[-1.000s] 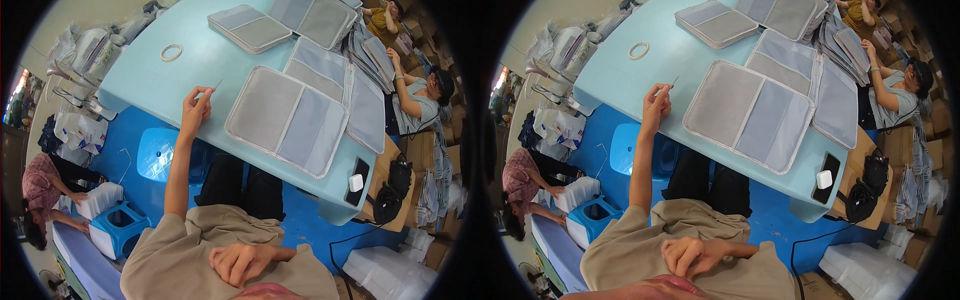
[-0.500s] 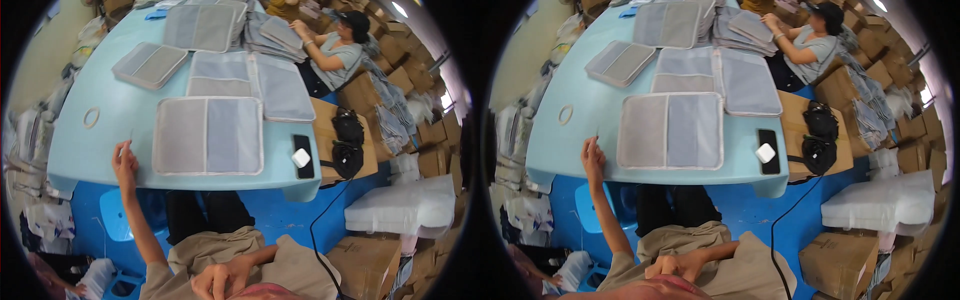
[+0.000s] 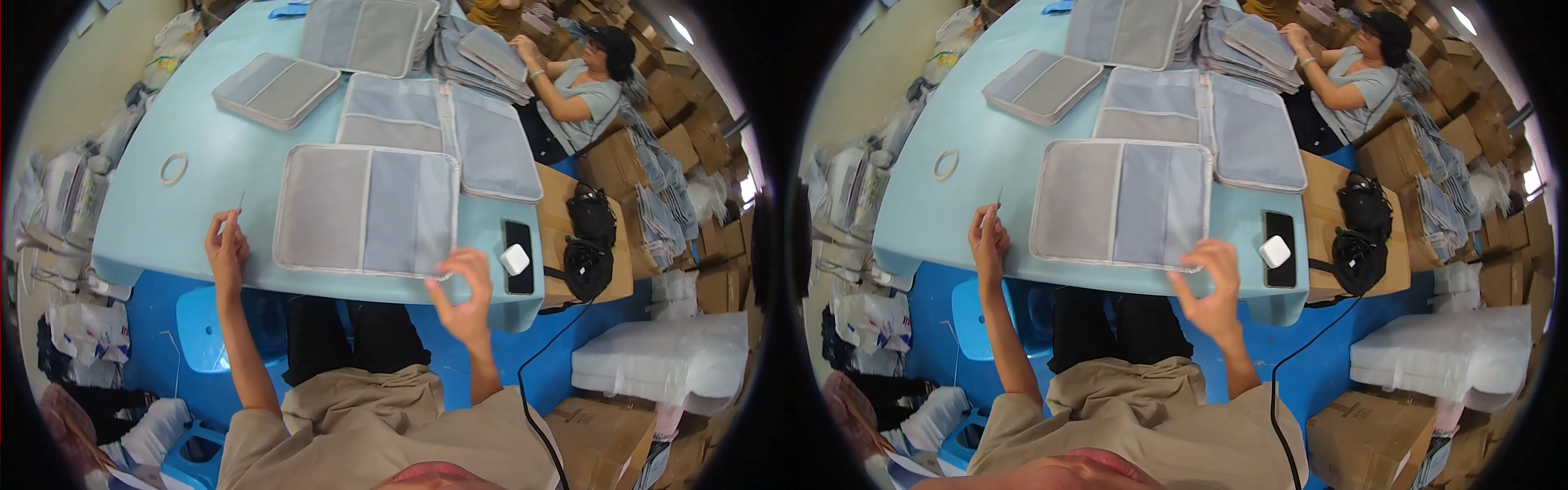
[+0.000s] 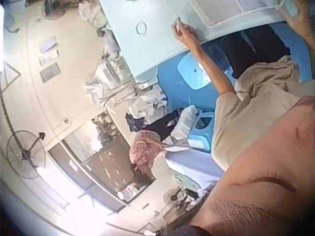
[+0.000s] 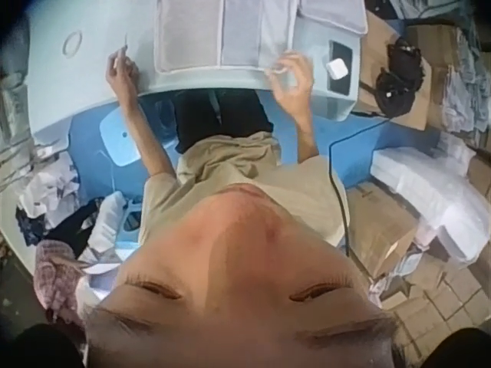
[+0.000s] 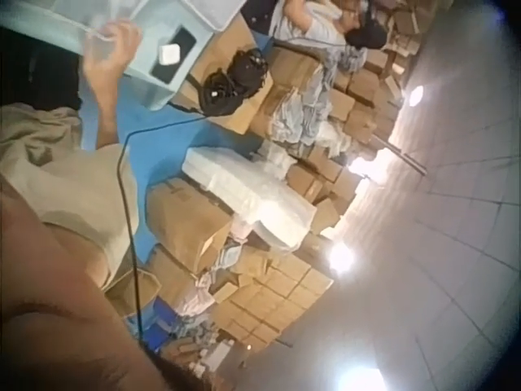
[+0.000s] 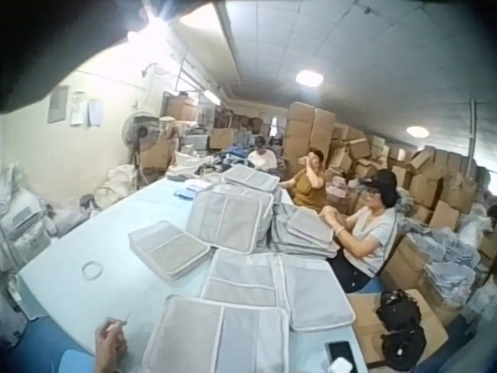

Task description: Trimming excess threads from grey pouches using a pair of small snips.

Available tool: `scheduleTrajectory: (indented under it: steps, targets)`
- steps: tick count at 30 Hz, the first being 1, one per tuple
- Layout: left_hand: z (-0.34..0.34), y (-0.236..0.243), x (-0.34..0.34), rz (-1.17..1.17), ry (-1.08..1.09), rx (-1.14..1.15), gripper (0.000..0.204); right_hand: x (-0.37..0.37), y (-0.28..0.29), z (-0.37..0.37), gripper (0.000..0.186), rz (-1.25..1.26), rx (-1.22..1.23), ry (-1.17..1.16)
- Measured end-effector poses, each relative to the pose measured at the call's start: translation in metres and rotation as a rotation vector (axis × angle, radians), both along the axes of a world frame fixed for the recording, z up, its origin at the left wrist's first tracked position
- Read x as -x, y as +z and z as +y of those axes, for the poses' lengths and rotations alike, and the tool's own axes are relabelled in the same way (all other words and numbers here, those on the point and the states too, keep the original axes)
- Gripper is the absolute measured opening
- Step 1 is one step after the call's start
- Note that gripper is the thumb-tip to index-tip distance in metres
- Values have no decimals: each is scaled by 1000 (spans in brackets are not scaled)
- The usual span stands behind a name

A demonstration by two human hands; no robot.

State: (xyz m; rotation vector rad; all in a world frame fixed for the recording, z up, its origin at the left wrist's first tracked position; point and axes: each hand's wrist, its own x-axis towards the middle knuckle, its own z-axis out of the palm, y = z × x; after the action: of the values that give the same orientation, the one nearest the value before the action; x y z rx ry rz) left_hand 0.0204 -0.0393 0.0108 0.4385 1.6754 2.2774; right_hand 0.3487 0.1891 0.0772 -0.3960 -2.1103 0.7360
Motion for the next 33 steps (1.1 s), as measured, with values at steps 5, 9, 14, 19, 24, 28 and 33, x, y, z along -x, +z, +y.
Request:
scheduleTrajectory:
  steps: [5,9,14,19,24,28,33]
  targets:
    - [2,1,-1,17,9,63,23,12,-64,48,15,42,245,-165]
    - [6,1,-3,7,-24,48,23,0,-88,69,10,239,634,-181]
    - [8,4,-4,18,-42,50,28,0,-77,63,6,282,727,-225]
    - [0,11,-6,15,4,95,28,11,-77,61,8,327,788,-173]
    - [4,9,-4,-1,-11,56,24,-1,-81,64,12,240,771,-119]
    - [2,6,-2,-23,-34,8,25,-2,-62,54,62,77,657,34]
    - [-3,4,-1,-71,-39,-167,17,4,-41,45,79,-244,259,121]
